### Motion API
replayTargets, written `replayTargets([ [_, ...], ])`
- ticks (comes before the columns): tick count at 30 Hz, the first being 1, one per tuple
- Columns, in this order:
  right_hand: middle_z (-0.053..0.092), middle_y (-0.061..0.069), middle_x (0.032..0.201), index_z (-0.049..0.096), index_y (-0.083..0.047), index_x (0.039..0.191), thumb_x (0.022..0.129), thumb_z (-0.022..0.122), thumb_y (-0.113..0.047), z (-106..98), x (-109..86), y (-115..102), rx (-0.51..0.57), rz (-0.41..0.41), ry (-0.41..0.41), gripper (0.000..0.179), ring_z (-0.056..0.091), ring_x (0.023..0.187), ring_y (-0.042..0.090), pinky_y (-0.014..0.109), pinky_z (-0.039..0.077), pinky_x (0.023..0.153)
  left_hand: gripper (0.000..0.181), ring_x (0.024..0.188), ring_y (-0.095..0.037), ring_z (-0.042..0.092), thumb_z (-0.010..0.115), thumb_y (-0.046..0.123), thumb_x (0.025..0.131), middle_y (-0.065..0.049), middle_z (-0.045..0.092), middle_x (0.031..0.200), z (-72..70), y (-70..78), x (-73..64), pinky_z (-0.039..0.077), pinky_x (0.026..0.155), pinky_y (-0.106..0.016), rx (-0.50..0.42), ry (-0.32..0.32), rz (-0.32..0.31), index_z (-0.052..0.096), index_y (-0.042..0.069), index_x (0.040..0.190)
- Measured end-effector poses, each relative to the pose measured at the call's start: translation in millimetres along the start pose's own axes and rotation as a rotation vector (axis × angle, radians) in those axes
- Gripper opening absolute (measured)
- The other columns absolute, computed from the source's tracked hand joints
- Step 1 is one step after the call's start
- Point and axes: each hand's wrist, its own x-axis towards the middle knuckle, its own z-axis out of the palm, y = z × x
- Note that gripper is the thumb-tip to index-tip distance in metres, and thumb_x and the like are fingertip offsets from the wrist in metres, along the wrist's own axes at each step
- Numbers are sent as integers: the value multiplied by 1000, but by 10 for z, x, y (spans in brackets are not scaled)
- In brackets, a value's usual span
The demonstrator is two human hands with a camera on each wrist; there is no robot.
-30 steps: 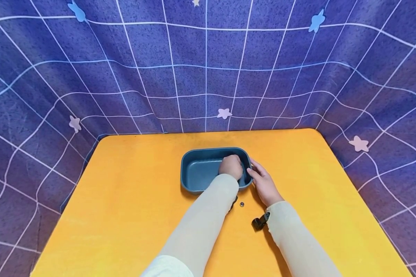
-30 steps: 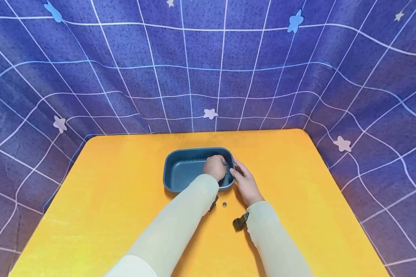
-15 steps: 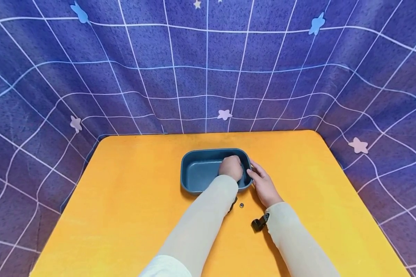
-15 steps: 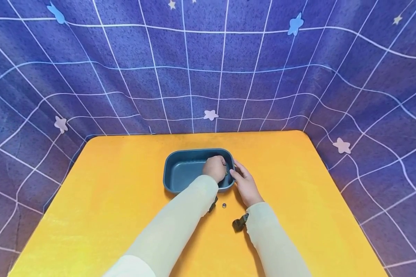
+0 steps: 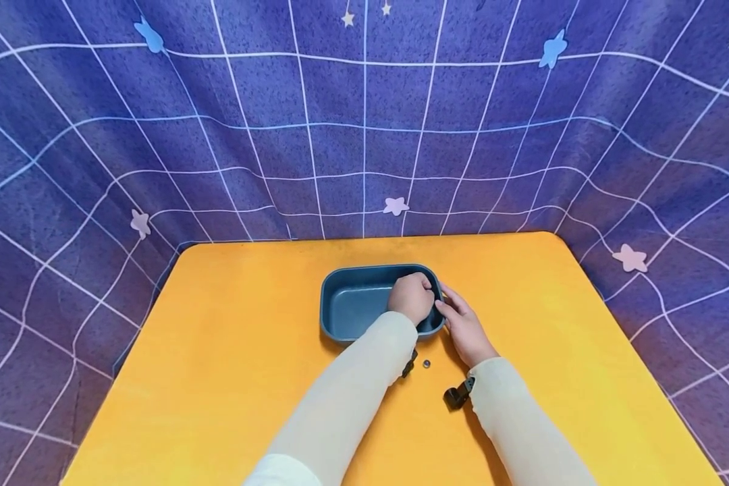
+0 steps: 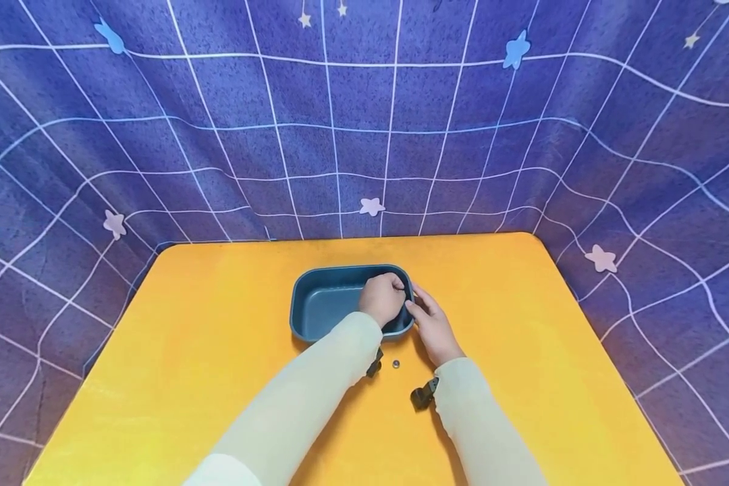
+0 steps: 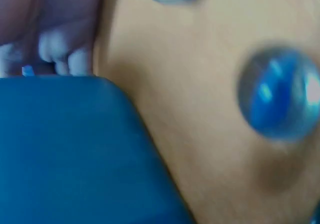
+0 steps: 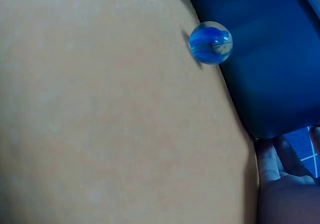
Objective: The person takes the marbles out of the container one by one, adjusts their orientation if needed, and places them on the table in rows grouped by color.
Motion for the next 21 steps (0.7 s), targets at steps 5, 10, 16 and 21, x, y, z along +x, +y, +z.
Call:
replayTargets([
  [5, 43, 12, 155, 41, -17, 159, 108, 57, -23, 18, -4, 18, 13, -1, 7, 54, 41, 141, 25, 42, 29, 119, 5, 87, -12, 65, 71, 22, 99, 7, 70, 92, -49, 31, -87, 57, 81, -33, -101, 18, 10, 73, 17, 99],
  [10, 42, 14, 155, 39, -15, 160, 109, 55, -21, 35, -6, 9, 13, -22, 12, 54, 42, 141, 27, 43, 30, 119, 5, 88, -12, 65, 70, 20, 99, 9, 70, 92, -101, 42, -176, 57, 80, -31, -186, 18, 33, 74, 18, 102],
  [16, 44, 13, 154, 40, -15, 159, 108, 56, -21, 41, -11, -14, 6, -20, 24, 54, 44, 139, 26, 43, 30, 119, 6, 89, -13, 65, 70, 19, 99, 8, 69, 92, -150, 18, -283, 57, 82, -33, -263, 26, 63, 75, 17, 102],
  [21, 44, 15, 153, 40, -14, 159, 108, 56, -21, 34, -14, -22, 11, -19, 21, 54, 44, 138, 26, 43, 30, 119, 6, 89, -12, 64, 71, 19, 99, 9, 67, 91, -181, -43, -364, 55, 85, -34, -298, 49, 98, 75, 16, 103],
])
